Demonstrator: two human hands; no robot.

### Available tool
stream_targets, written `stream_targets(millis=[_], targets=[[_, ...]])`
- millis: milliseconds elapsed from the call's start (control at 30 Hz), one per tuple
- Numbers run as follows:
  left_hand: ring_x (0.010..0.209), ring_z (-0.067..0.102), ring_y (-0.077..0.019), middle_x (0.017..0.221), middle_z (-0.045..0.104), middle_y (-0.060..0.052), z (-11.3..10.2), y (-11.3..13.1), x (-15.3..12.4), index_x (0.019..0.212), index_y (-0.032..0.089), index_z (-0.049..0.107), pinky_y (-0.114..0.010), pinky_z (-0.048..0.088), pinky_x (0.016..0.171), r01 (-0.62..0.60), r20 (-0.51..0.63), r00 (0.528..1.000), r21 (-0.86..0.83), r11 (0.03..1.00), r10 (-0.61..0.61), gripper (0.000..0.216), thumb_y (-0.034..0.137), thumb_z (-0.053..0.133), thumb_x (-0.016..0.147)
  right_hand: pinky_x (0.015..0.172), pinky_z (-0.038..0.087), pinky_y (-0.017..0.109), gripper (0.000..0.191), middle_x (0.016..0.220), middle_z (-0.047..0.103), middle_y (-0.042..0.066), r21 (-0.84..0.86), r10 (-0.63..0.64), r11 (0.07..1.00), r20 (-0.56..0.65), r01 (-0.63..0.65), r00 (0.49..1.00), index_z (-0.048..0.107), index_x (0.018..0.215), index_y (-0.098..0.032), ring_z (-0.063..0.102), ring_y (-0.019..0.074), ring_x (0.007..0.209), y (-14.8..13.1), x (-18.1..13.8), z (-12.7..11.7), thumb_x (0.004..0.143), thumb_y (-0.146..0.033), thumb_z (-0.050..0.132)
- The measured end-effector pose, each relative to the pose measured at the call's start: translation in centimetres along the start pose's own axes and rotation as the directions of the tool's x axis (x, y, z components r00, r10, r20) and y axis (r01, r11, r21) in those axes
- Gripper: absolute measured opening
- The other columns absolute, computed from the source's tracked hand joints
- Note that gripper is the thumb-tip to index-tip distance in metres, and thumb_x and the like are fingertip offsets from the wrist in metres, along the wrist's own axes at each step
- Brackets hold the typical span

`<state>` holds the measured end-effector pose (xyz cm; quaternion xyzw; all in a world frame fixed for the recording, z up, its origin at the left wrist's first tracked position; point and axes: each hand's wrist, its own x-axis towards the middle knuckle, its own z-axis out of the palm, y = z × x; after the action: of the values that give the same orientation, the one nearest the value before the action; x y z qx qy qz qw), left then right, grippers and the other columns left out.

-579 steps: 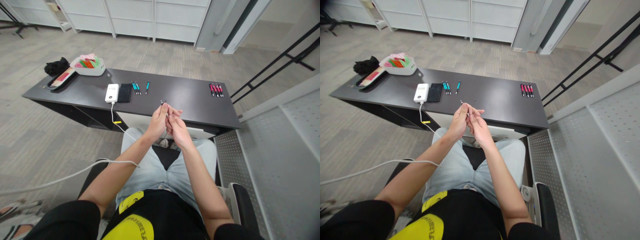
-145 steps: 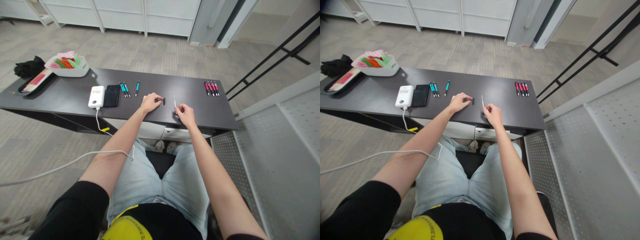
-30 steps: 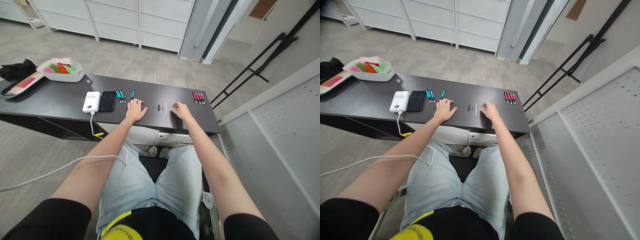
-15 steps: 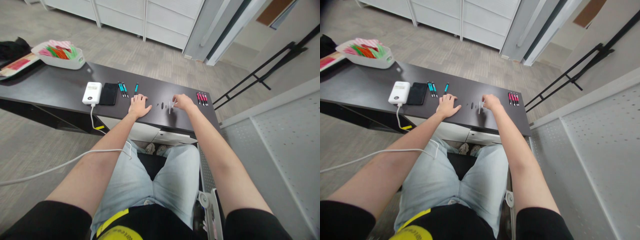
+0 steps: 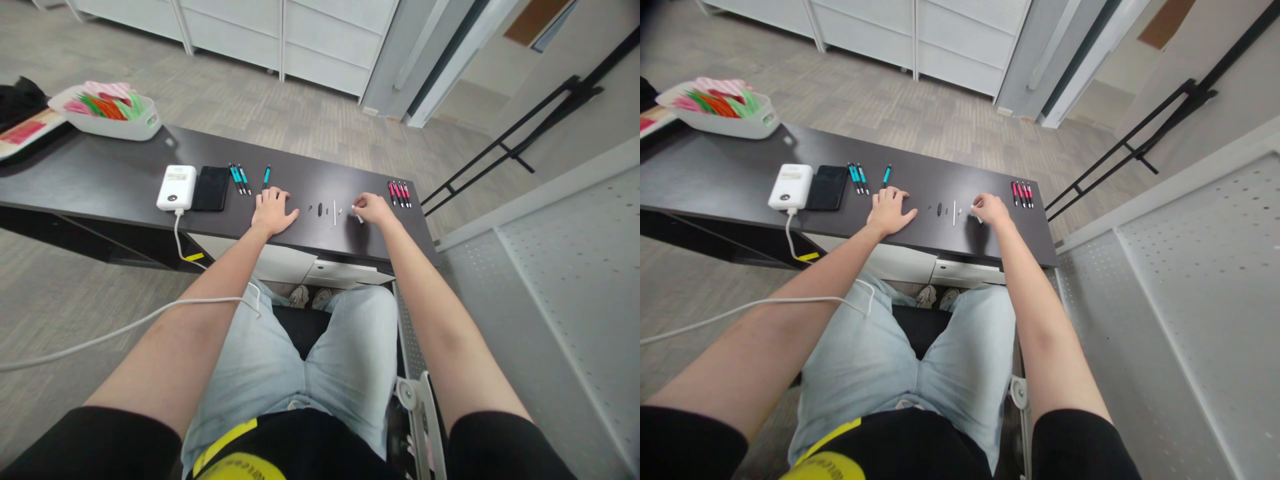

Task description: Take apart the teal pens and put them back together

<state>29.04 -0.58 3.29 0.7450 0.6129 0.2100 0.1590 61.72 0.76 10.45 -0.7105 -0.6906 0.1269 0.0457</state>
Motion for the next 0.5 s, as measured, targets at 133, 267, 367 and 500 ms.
stream_targets(millis=[133,267,367,500], targets=[[0.161,0.046,-0.0549,0.169,0.059,-0.022,0.1,-0.1,0.0,0.157,0.025,0.068,-0.064,0.03,0.138,0.009,0.002,1.0,-0.02,1.0,-0.009,0.063,0.055,0.068,0.102,0.114,0.063,0.035,0.036,0.121,0.093,0.012,0.081,0.021,0.997,-0.007,-0.02,1.0,0.085,0.133,-0.018,0.086,0.0291,0.121,0.5,0.8,1.2,0.1,-0.015,0.071],[0.16,0.047,-0.0547,0.168,0.06,-0.023,0.0,0.0,-0.1,0.158,0.022,0.068,-0.065,0.033,0.137,0.006,0.001,1.0,0.021,1.0,-0.006,0.065,0.056,0.067,0.103,0.114,0.063,0.038,0.033,0.13,0.092,0.013,0.111,0.049,0.993,-0.031,-0.045,0.998,0.085,0.131,-0.019,0.085,0.031,0.127,0.1,1.0,1.4,0.103,-0.017,0.068],[0.158,0.05,-0.0528,0.167,0.061,-0.024,-0.1,0.1,-0.1,0.159,0.019,0.067,-0.066,0.038,0.135,-0.006,0.003,1.0,0.095,0.995,0.005,0.066,0.057,0.062,0.105,0.114,0.063,0.039,0.027,0.132,0.091,0.014,0.097,0.07,0.993,0.01,-0.071,0.997,0.084,0.129,-0.02,0.083,0.033,0.129,-0.4,0.1,1.4,0.106,-0.024,0.069],[0.155,0.052,-0.0512,0.166,0.062,-0.025,-0.2,0.1,0.0,0.159,0.019,0.068,-0.067,0.041,0.133,-0.016,0.005,1.0,0.129,0.991,0.016,0.069,0.059,0.059,0.104,0.108,0.062,0.039,0.02,0.126,0.092,0.016,0.068,0.053,0.996,0.161,-0.064,0.986,0.084,0.116,-0.022,0.084,0.0348,0.126,-0.9,-1.9,1.8,0.107,-0.037,0.075]])
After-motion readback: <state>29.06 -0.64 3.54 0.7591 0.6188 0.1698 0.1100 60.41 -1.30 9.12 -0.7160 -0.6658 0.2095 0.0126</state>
